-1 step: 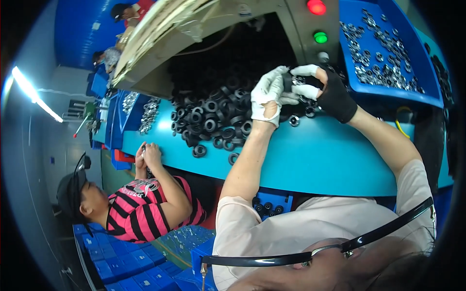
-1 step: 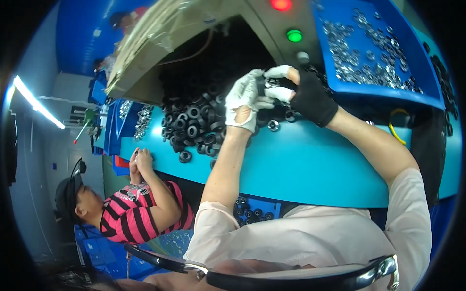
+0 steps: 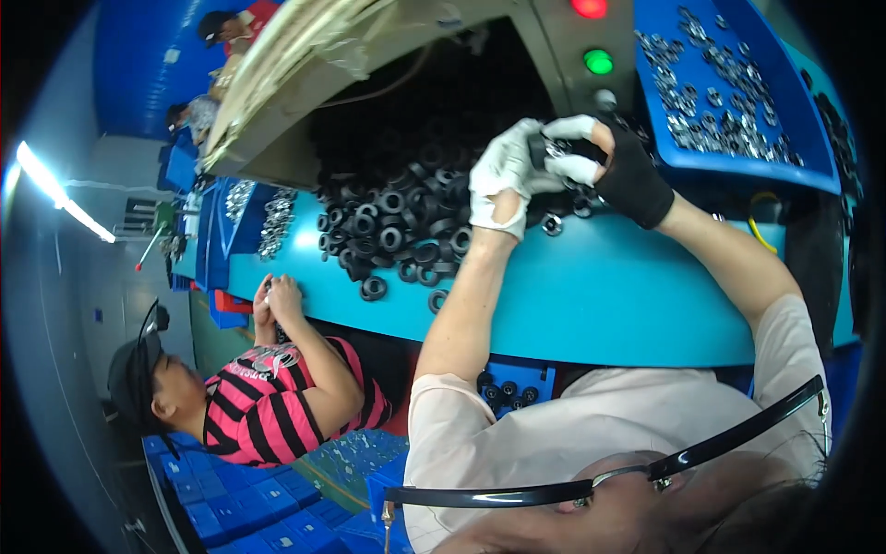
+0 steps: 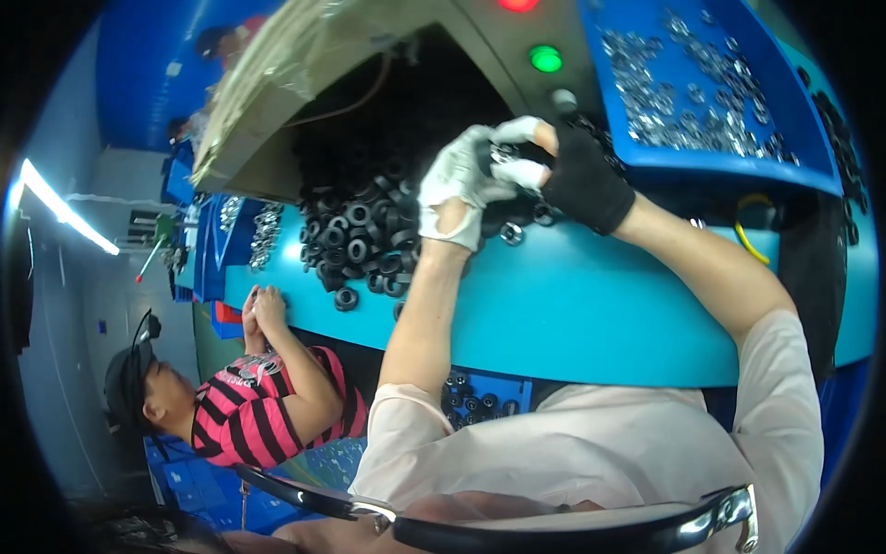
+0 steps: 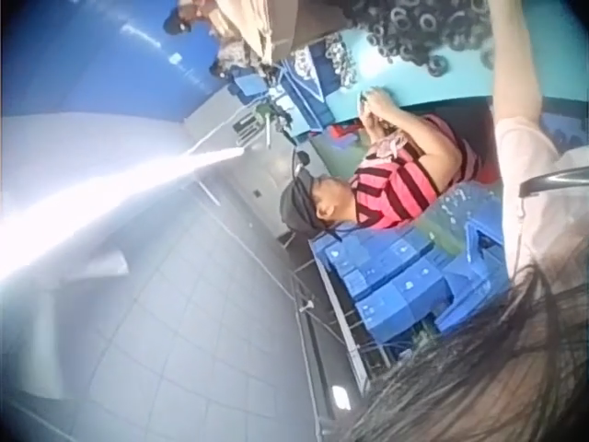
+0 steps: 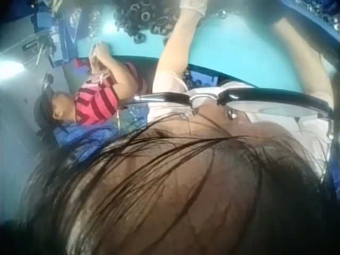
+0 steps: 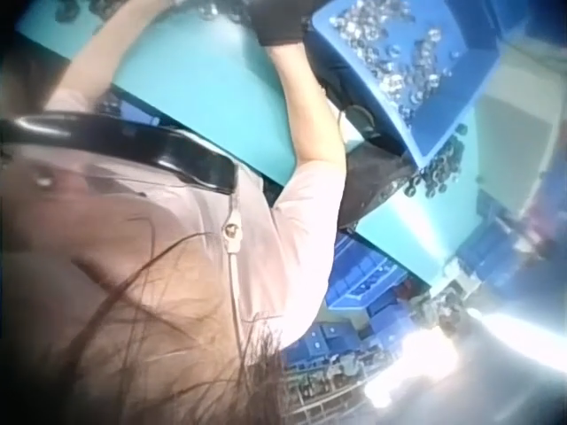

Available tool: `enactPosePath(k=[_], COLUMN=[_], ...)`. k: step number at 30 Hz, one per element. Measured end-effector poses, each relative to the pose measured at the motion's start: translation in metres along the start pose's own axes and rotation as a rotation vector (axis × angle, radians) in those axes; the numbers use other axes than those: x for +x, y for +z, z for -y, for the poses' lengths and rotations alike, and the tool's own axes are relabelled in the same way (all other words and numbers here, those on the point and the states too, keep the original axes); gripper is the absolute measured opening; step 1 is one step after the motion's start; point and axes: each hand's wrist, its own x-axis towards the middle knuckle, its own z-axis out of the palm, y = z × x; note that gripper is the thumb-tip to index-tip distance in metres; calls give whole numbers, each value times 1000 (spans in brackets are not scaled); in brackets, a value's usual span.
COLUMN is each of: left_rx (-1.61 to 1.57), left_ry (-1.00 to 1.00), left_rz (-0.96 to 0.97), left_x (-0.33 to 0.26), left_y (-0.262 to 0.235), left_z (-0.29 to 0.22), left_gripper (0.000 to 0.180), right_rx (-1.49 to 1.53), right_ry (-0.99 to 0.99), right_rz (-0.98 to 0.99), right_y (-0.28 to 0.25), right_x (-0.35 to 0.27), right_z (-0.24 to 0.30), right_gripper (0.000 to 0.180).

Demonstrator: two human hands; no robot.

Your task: The person assembles rubber gaskets onto metal rings by hand at a production workstation.

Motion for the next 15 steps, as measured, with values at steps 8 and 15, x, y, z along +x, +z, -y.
enactPosePath(k=[8, 15], left_rx=[-333, -491], left_ry=[-140, -191], left_rz=[217, 275], left_x=[7, 2], left_y=[-7, -8], left_z=[-1, -2], left_gripper=[44, 46], right_rx=[14, 68], right_ry=[16, -20], right_rz=[24, -18], right_y=[-3, -1], right_x=[3, 0], right_z=[-3, 4], right_gripper=[29, 28])
